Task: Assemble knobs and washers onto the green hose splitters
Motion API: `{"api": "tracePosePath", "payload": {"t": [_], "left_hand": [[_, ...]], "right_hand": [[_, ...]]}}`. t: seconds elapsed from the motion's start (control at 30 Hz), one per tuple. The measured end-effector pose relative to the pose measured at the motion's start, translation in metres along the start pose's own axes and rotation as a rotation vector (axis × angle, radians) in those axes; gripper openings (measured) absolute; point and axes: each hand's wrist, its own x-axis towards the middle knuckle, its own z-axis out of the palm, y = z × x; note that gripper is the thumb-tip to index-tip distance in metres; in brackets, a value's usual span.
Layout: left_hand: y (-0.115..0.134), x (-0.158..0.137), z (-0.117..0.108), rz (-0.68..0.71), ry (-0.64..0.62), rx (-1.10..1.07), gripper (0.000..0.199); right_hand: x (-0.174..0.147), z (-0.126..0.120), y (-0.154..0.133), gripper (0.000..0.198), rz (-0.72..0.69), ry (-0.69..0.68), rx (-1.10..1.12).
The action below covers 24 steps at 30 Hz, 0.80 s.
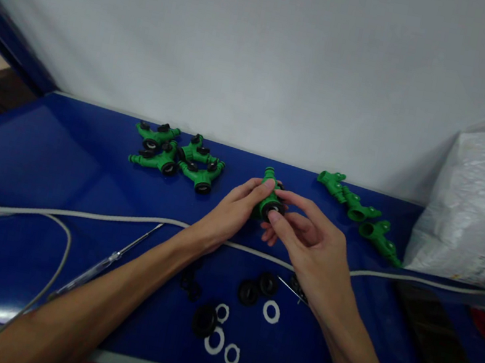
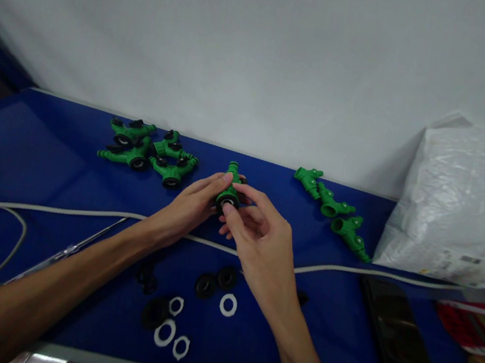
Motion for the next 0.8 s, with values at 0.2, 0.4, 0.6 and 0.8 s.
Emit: {"api": "tracePosePath", "payload": {"t": [0.2,0.4,0.6,0.8], "left_hand": [[0.0033,-0.0022,0.0012,0.037,0.03,0.074,0.036],[0.0026,-0.005,0.0056,0.059,0.044,0.047,0.035],[-0.0017,-0.0067,0.0071,0.085,0.085,-0.012,0.035],[0.0004,-0.0025,0.0071,0.117,0.038,-0.164,0.024]], "right_hand": [[0.0001,-0.001,0.0003,0.035,0.024,-0.002,0.032],[0.0004,-0.0007,0.0022,0.038,0.035,0.021,0.06],[0.0008,0.0014,0.0035,0.034,0.042,0.107,0.083],[0.0006,-0.0004,0.0052,0.029,0.047,0.168,0.117]]}}
